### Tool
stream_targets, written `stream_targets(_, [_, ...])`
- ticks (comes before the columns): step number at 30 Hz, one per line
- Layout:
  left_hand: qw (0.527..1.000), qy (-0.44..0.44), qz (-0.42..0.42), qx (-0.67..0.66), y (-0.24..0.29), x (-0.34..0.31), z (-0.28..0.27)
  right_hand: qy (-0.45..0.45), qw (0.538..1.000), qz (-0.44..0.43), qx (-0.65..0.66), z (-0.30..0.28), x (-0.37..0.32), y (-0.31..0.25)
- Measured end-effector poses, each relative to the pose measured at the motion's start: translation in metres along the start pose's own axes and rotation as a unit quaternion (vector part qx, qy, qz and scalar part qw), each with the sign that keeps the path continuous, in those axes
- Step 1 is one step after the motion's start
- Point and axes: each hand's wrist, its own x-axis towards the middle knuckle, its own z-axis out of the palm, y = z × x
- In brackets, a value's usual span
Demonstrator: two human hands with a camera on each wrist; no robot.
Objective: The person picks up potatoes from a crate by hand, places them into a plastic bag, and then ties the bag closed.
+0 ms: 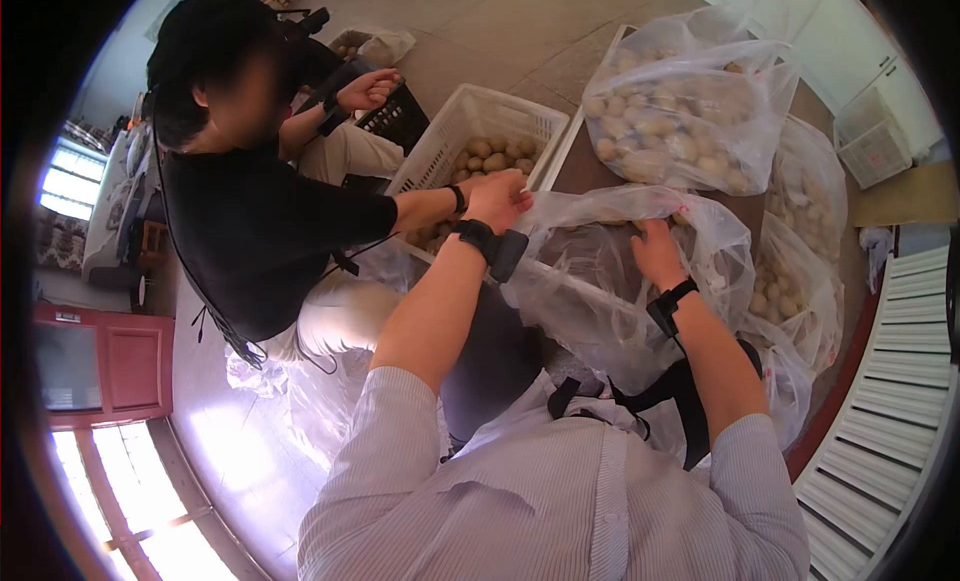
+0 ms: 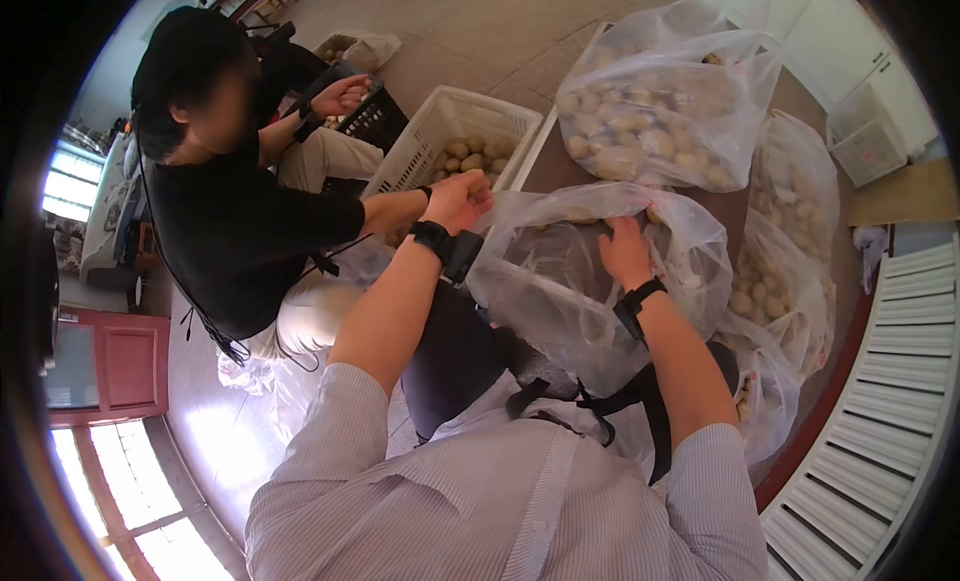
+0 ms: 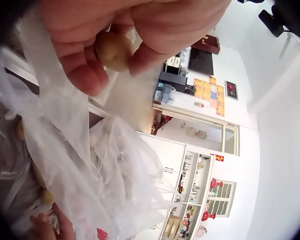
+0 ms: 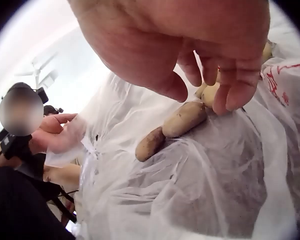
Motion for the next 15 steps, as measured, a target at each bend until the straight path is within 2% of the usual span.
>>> stream_targets(7, [0.998,0.038,0.014,-0.042,-0.007,0.011,-0.006,-0.017,0.999,-0.028,-0.015,0.003,0.018,0.005])
stream_targets(9, [0.998,0.043,0.012,-0.045,-0.012,0.027,-0.022,-0.086,0.995,0.025,-0.041,0.005,0.026,0.008])
stream_targets(10, [0.998,0.043,0.011,-0.045,-0.024,0.051,-0.047,-0.086,0.995,0.026,-0.041,0.004,0.028,0.007])
stream_targets(11, [0.946,0.006,0.195,0.259,-0.04,0.084,-0.081,-0.109,0.992,0.047,-0.053,0.002,0.03,0.002])
stream_targets(12, [0.873,-0.026,0.269,0.406,-0.042,0.087,-0.088,-0.132,0.987,0.069,-0.064,0.001,0.029,-0.002])
stream_targets(13, [0.772,-0.035,0.353,0.527,-0.044,0.089,-0.094,-0.133,0.986,0.071,-0.065,0.001,0.027,-0.006])
stream_targets(15, [0.787,0.007,0.345,0.512,-0.046,0.093,-0.101,-0.138,0.978,0.093,-0.124,0.001,0.023,-0.013])
